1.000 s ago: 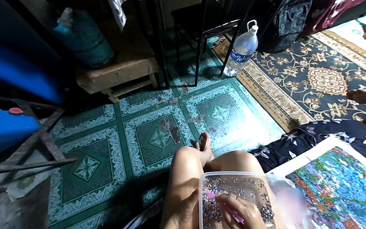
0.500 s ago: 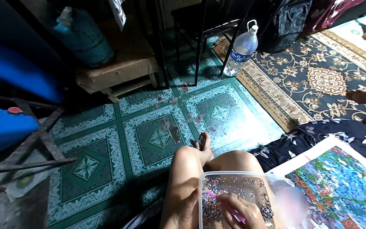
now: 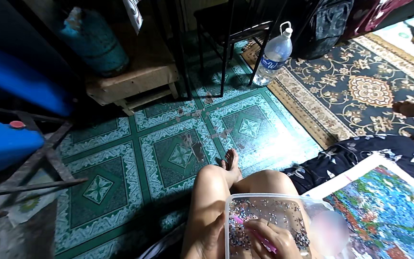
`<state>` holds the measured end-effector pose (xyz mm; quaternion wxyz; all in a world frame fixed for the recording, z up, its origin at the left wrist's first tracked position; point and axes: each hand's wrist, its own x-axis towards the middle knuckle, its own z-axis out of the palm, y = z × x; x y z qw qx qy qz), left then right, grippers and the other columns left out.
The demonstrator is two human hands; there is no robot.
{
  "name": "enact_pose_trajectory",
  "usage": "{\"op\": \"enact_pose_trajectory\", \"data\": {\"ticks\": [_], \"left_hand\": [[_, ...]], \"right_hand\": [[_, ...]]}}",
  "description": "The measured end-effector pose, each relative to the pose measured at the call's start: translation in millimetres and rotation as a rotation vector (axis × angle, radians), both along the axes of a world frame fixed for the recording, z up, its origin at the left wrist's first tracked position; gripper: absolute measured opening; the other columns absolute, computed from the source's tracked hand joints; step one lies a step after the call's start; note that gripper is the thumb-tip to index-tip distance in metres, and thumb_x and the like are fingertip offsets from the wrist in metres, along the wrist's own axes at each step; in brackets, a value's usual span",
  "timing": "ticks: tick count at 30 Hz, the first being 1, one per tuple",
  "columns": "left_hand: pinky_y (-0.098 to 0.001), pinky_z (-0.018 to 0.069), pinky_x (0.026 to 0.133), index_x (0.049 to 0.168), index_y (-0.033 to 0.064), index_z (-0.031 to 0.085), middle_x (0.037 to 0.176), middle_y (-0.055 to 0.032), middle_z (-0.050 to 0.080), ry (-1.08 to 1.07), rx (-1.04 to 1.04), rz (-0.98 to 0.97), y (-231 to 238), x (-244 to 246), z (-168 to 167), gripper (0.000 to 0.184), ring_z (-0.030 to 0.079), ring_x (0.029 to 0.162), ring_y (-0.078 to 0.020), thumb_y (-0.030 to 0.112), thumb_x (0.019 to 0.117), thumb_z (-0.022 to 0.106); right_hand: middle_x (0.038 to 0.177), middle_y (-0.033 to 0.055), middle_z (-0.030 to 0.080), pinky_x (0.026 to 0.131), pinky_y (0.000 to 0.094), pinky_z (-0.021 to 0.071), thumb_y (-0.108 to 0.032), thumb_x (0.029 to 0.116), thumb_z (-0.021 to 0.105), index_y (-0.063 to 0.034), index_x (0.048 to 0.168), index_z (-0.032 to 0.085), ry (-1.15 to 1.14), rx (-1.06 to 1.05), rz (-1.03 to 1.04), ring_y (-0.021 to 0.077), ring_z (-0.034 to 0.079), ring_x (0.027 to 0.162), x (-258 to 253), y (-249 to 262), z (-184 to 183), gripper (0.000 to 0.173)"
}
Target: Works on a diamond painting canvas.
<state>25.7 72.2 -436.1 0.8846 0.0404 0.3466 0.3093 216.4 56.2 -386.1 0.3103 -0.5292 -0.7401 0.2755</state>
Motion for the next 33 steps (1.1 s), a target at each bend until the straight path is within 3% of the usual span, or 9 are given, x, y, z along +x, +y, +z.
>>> {"op": "enact_pose_trajectory", "data": {"ticks": [8,12,18,27,33], "left_hand": [[-0.0383,0.0587,0.091,0.120,0.0101,0.065,0.107,-0.0056,0.075,-0.043,0.019,0.004,0.3,0.0,0.3,0.073,0.072,0.102,-0.0172,0.065,0.0730,0.080],[-0.0367,0.0591,0.090,0.120,0.0091,0.062,0.106,-0.0045,0.075,-0.013,0.024,0.004,0.6,0.4,-0.1,0.069,0.071,0.102,-0.0158,0.062,0.0783,0.077],[-0.0356,0.0592,0.090,0.121,0.0090,0.061,0.106,-0.0037,0.075,0.022,0.022,-0.003,1.5,0.5,-0.3,0.074,0.072,0.102,-0.0148,0.064,0.0754,0.079],[-0.0353,0.0594,0.090,0.120,0.0089,0.061,0.105,-0.0035,0.075,0.030,0.027,0.000,1.9,0.1,1.1,0.066,0.072,0.101,-0.0143,0.060,0.0807,0.075],[-0.0355,0.0594,0.090,0.119,0.0098,0.063,0.105,-0.0037,0.075,0.001,0.025,0.009,0.9,0.4,0.1,0.071,0.072,0.101,-0.0148,0.063,0.0743,0.080]], "right_hand": [[0.089,0.0134,0.076,0.067,0.0291,0.0580,-0.013,0.0958,0.060,-0.0009,0.102,0.075,-0.001,-0.004,-0.008,0.0187,0.073,0.075,2.3,0.1,2.2,0.021],[0.088,0.0134,0.076,0.066,0.0279,0.0576,-0.012,0.0949,0.060,-0.0005,0.101,0.075,0.001,0.011,-0.021,0.0181,0.072,0.073,2.1,0.1,2.7,0.020],[0.088,0.0137,0.076,0.067,0.0274,0.0575,-0.013,0.0957,0.058,-0.0004,0.100,0.075,0.002,0.019,-0.026,0.0178,0.073,0.075,2.4,0.1,3.5,0.021],[0.086,0.0130,0.076,0.066,0.0258,0.0564,-0.013,0.0947,0.059,-0.0008,0.099,0.075,-0.008,0.031,-0.018,0.0169,0.072,0.073,2.6,0.6,3.2,0.021],[0.087,0.0127,0.076,0.066,0.0259,0.0564,-0.011,0.0940,0.059,-0.0008,0.099,0.075,-0.014,0.025,-0.026,0.0169,0.071,0.073,1.0,0.7,4.5,0.020]]}}
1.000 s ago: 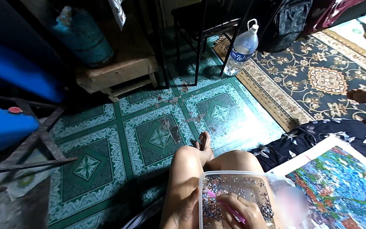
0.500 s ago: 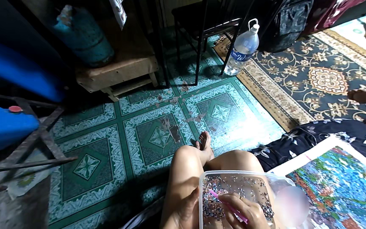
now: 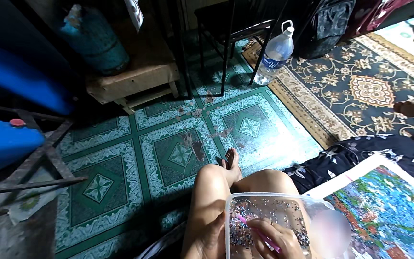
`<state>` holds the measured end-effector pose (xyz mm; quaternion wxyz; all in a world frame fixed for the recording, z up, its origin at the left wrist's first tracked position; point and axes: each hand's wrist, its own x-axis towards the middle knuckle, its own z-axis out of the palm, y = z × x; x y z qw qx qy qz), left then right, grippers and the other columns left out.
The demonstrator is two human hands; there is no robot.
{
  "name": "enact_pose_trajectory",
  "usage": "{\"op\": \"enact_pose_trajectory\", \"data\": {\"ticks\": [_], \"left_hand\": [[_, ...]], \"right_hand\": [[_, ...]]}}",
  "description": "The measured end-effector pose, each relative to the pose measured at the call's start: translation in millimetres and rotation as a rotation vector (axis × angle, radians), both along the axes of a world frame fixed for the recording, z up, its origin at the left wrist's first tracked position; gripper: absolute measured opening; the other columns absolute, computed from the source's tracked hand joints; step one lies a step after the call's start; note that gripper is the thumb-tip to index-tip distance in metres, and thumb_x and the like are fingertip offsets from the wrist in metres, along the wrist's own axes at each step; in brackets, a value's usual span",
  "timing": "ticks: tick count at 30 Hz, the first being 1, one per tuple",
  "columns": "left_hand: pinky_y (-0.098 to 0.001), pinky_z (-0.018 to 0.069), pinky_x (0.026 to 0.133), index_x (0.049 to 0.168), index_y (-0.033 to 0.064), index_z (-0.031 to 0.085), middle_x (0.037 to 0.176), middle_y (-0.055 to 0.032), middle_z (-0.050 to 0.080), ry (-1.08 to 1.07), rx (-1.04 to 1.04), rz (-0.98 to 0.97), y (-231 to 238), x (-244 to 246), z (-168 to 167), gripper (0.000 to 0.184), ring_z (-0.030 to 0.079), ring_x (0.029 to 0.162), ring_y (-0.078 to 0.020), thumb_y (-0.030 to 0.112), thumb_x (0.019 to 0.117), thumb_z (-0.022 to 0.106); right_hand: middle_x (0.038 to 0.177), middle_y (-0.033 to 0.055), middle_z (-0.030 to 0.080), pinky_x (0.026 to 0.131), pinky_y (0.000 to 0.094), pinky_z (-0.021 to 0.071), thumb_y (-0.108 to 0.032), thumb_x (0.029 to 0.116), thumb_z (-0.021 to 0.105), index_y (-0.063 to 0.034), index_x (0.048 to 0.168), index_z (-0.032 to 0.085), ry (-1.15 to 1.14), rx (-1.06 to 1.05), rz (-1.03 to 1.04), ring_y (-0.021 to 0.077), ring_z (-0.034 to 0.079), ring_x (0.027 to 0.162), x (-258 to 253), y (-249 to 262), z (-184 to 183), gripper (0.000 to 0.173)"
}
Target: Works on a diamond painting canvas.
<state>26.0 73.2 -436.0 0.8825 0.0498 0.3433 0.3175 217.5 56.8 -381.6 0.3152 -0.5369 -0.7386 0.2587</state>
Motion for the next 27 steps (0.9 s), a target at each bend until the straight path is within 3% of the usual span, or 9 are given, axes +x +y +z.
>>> {"op": "enact_pose_trajectory", "data": {"ticks": [10,17,27], "left_hand": [[-0.0347,0.0596,0.090,0.117,0.0104,0.064,0.104,-0.0032,0.076,-0.004,-0.014,0.000,1.5,0.2,3.4,0.069,0.072,0.100,-0.0141,0.062,0.0744,0.080],[-0.0329,0.0595,0.089,0.119,0.0087,0.060,0.103,-0.0022,0.075,0.039,-0.018,-0.005,1.3,0.7,5.1,0.064,0.072,0.099,-0.0124,0.058,0.0820,0.075],[-0.0374,0.0602,0.088,0.118,0.0091,0.063,0.104,-0.0053,0.075,0.004,-0.044,-0.004,0.6,1.3,1.0,0.073,0.073,0.099,-0.0165,0.063,0.0724,0.081]], "right_hand": [[0.084,0.0130,0.075,0.064,0.0271,0.0566,-0.013,0.0940,0.059,0.0000,0.099,0.075,-0.017,0.005,-0.028,0.0176,0.071,0.070,0.8,-1.0,-0.6,0.021],[0.079,0.0135,0.073,0.062,0.0285,0.0553,-0.013,0.0936,0.059,0.0000,0.098,0.075,-0.030,0.000,-0.010,0.0194,0.069,0.067,1.5,-3.2,2.4,0.021],[0.088,0.0142,0.076,0.066,0.0274,0.0574,-0.012,0.0945,0.059,0.0004,0.102,0.075,-0.017,-0.011,-0.022,0.0184,0.072,0.073,-1.5,-1.0,1.4,0.021]]}}
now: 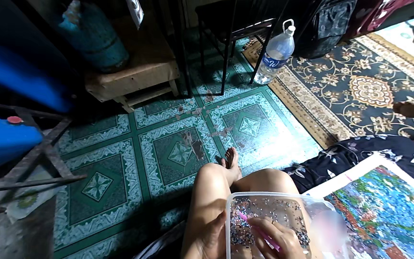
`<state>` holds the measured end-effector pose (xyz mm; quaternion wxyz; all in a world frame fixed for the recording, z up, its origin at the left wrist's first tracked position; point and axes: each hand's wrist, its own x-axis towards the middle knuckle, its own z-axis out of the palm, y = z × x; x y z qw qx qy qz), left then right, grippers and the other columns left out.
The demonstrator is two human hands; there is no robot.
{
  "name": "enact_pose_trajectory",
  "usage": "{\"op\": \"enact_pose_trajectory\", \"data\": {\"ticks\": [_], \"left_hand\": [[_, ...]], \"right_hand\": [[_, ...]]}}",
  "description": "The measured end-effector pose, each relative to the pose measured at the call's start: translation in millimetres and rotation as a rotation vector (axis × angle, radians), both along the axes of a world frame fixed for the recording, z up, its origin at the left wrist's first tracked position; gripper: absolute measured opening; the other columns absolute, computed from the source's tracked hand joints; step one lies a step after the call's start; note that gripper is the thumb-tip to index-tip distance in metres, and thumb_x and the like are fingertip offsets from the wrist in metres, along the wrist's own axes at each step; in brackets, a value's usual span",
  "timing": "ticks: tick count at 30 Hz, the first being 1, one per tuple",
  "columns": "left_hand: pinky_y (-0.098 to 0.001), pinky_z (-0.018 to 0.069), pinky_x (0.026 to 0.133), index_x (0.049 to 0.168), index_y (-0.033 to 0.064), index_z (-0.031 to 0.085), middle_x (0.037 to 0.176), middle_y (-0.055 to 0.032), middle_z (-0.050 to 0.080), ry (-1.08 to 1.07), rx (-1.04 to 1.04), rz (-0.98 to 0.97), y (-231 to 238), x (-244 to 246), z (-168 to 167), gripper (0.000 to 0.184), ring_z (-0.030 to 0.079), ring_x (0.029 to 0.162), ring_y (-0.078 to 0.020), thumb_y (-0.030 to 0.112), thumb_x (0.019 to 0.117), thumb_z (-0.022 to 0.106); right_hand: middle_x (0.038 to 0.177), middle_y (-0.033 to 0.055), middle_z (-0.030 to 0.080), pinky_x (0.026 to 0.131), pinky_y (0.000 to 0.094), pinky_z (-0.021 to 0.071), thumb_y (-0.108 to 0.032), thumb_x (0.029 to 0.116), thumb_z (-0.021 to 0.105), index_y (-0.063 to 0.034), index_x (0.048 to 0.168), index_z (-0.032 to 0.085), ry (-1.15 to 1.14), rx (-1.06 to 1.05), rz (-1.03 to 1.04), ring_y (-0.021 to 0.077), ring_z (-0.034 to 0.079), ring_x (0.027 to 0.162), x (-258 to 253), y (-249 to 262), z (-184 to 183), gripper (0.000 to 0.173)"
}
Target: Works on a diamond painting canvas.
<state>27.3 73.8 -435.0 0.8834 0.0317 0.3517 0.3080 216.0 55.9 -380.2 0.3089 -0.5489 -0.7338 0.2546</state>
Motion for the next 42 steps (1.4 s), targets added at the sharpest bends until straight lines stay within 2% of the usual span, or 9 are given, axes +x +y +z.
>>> {"op": "enact_pose_trajectory", "data": {"ticks": [8,13,16,21,24,28,33,37,42], "left_hand": [[-0.0358,0.0598,0.090,0.118,0.0118,0.065,0.105,-0.0031,0.076,-0.037,0.033,-0.022,1.0,-1.3,1.0,0.074,0.072,0.101,-0.0149,0.066,0.0699,0.081],[-0.0341,0.0592,0.090,0.119,0.0119,0.063,0.106,-0.0022,0.075,-0.036,0.065,-0.009,1.9,0.1,0.6,0.068,0.072,0.101,-0.0136,0.063,0.0766,0.078],[-0.0339,0.0594,0.090,0.118,0.0119,0.063,0.105,-0.0021,0.076,-0.030,0.056,-0.010,2.1,0.2,1.9,0.071,0.072,0.100,-0.0136,0.064,0.0733,0.080],[-0.0340,0.0594,0.090,0.118,0.0113,0.063,0.105,-0.0025,0.076,-0.028,0.052,-0.016,2.0,-0.7,2.7,0.060,0.072,0.101,-0.0137,0.059,0.0840,0.073],[-0.0337,0.0592,0.090,0.119,0.0111,0.062,0.105,-0.0022,0.075,-0.030,0.051,-0.017,1.9,-0.9,2.6,0.064,0.072,0.101,-0.0133,0.061,0.0809,0.075],[-0.0337,0.0595,0.090,0.119,0.0115,0.063,0.105,-0.0020,0.075,-0.026,0.051,-0.021,2.0,-1.2,4.2,0.075,0.072,0.101,-0.0134,0.066,0.0707,0.081],[-0.0354,0.0594,0.091,0.120,0.0105,0.063,0.107,-0.0034,0.075,-0.044,0.044,-0.018,1.2,-1.7,3.3,0.074,0.072,0.102,-0.0151,0.064,0.0729,0.080],[-0.0343,0.0600,0.088,0.121,0.0088,0.059,0.104,-0.0027,0.075,0.033,0.031,-0.026,1.2,-1.9,4.0,0.066,0.072,0.100,-0.0139,0.060,0.0816,0.075],[-0.0352,0.0596,0.090,0.120,0.0117,0.063,0.107,-0.0027,0.075,-0.033,0.051,-0.021,1.5,-1.7,1.4,0.076,0.072,0.102,-0.0145,0.066,0.0699,0.081]], "right_hand": [[0.087,0.0143,0.076,0.066,0.0281,0.0576,-0.012,0.0943,0.060,0.0006,0.100,0.075,0.003,0.011,-0.009,0.0187,0.072,0.073,1.6,-1.0,-2.1,0.021],[0.083,0.0147,0.075,0.065,0.0283,0.0570,-0.013,0.0953,0.059,0.0010,0.099,0.075,-0.010,0.002,-0.022,0.0192,0.071,0.071,3.6,-3.8,0.8,0.022],[0.083,0.0149,0.075,0.065,0.0283,0.0568,-0.012,0.0941,0.059,0.0013,0.099,0.075,-0.016,-0.004,-0.021,0.0198,0.071,0.071,4.0,-4.3,2.9,0.021],[0.082,0.0146,0.075,0.065,0.0281,0.0567,-0.012,0.0934,0.059,0.0010,0.097,0.075,-0.022,0.001,-0.023,0.0194,0.071,0.070,3.7,-5.2,4.0,0.021],[0.082,0.0147,0.075,0.065,0.0281,0.0566,-0.013,0.0940,0.059,0.0013,0.098,0.075,-0.023,-0.005,-0.022,0.0193,0.071,0.070,3.9,-5.8,5.1,0.022],[0.083,0.0144,0.075,0.064,0.0278,0.0564,-0.013,0.0939,0.059,0.0011,0.098,0.075,-0.019,-0.008,-0.027,0.0191,0.071,0.071,3.9,-6.0,5.2,0.022],[0.083,0.0149,0.075,0.065,0.0298,0.0573,-0.013,0.0950,0.059,0.0009,0.099,0.075,-0.019,-0.038,-0.015,0.0200,0.072,0.072,3.5,-5.1,4.9,0.022],[0.082,0.0140,0.075,0.065,0.0283,0.0566,-0.011,0.0935,0.060,0.0005,0.099,0.075,-0.007,-0.019,0.012,0.0191,0.071,0.070,3.5,-4.4,2.0,0.020],[0.084,0.0150,0.075,0.066,0.0282,0.0574,-0.012,0.0944,0.060,0.0017,0.100,0.075,0.009,-0.032,-0.007,0.0191,0.072,0.071,5.5,-3.5,2.7,0.021]]}}
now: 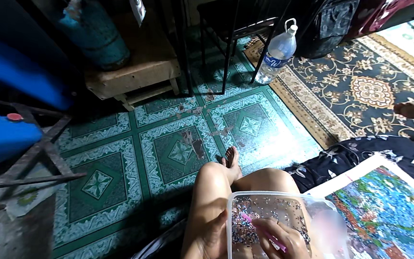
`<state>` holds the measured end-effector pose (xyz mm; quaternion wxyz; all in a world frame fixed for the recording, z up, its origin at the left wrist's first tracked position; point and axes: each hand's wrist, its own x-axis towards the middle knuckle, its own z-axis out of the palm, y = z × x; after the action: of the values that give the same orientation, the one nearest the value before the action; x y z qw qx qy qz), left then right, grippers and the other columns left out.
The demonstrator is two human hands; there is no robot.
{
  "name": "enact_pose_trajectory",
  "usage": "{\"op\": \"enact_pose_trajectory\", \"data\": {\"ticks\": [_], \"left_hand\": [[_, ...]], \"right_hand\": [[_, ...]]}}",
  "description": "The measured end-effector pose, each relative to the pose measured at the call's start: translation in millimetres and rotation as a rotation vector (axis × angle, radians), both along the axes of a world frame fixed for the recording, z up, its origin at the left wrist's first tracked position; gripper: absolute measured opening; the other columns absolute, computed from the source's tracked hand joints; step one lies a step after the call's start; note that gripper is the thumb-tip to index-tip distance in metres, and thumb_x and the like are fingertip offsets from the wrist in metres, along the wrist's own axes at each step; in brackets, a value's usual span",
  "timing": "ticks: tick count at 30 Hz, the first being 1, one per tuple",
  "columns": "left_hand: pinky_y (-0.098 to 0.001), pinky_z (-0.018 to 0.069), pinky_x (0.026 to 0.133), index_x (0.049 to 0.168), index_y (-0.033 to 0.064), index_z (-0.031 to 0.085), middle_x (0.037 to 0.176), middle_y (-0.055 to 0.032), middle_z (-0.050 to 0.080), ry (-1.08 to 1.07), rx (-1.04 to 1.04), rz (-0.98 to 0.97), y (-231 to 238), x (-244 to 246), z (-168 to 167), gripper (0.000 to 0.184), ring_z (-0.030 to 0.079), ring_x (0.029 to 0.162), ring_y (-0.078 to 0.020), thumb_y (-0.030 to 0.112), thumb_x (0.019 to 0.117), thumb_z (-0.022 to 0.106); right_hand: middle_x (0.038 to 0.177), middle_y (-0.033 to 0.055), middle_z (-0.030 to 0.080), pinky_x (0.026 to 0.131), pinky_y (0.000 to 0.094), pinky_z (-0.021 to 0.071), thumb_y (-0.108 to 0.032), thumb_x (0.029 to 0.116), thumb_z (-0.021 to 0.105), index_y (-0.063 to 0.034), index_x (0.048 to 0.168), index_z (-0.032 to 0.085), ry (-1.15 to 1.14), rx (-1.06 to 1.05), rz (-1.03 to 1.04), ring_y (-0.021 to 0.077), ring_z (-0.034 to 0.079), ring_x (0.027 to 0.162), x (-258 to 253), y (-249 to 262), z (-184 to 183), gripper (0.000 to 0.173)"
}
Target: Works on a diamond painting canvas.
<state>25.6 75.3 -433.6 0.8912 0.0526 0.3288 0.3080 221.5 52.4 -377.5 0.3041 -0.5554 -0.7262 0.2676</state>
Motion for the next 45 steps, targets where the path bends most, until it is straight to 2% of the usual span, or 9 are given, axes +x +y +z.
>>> {"op": "enact_pose_trajectory", "data": {"ticks": [9,14,21,32,35,45], "left_hand": [[-0.0345,0.0595,0.091,0.120,0.0128,0.062,0.107,-0.0017,0.075,-0.022,-0.004,-0.015,1.3,-0.1,1.8,0.073,0.072,0.102,-0.0141,0.065,0.0720,0.080],[-0.0339,0.0593,0.091,0.118,0.0147,0.064,0.106,-0.0007,0.076,-0.026,0.017,-0.027,2.8,0.2,3.2,0.073,0.072,0.102,-0.0131,0.067,0.0693,0.081],[-0.0346,0.0597,0.090,0.120,0.0107,0.061,0.105,-0.0025,0.075,0.014,-0.023,0.013,1.6,2.1,5.2,0.077,0.072,0.101,-0.0141,0.065,0.0692,0.082],[-0.0341,0.0601,0.088,0.121,0.0103,0.060,0.105,-0.0021,0.075,0.054,-0.021,-0.010,1.3,0.9,5.4,0.070,0.072,0.099,-0.0135,0.063,0.0775,0.077],[-0.0341,0.0600,0.089,0.119,0.0116,0.062,0.105,-0.0019,0.075,0.019,-0.019,-0.012,0.9,0.2,4.8,0.073,0.072,0.100,-0.0137,0.065,0.0733,0.079],[-0.0345,0.0598,0.089,0.122,0.0094,0.060,0.106,-0.0028,0.075,0.043,-0.007,-0.029,0.7,0.2,3.6,0.072,0.072,0.101,-0.0144,0.064,0.0777,0.076]], "right_hand": [[0.083,0.0142,0.075,0.064,0.0282,0.0567,-0.014,0.0950,0.059,0.0008,0.099,0.075,-0.009,0.010,-0.002,0.0187,0.071,0.069,-0.6,0.5,-1.4,0.023],[0.082,0.0144,0.074,0.064,0.0274,0.0560,-0.013,0.0942,0.059,0.0010,0.099,0.075,-0.010,0.017,-0.003,0.0182,0.070,0.069,-0.4,0.7,-1.1,0.022],[0.085,0.0138,0.075,0.064,0.0285,0.0568,-0.015,0.0957,0.058,0.0007,0.100,0.075,-0.014,0.007,0.005,0.0184,0.071,0.071,-0.8,1.9,-0.9,0.024],[0.086,0.0136,0.076,0.068,0.0267,0.0572,-0.012,0.0936,0.059,-0.0002,0.100,0.076,-0.012,0.029,0.010,0.0181,0.072,0.074,-4.3,3.2,-3.2,0.021],[0.086,0.0136,0.075,0.067,0.0261,0.0567,-0.012,0.0935,0.059,0.0001,0.100,0.075,-0.004,0.038,0.013,0.0174,0.072,0.073,-4.1,2.7,-4.2,0.021],[0.083,0.0140,0.075,0.066,0.0250,0.0559,-0.013,0.0940,0.058,0.0006,0.097,0.075,-0.003,0.038,-0.002,0.0169,0.071,0.072,-1.9,-0.8,-0.7,0.022]]}}
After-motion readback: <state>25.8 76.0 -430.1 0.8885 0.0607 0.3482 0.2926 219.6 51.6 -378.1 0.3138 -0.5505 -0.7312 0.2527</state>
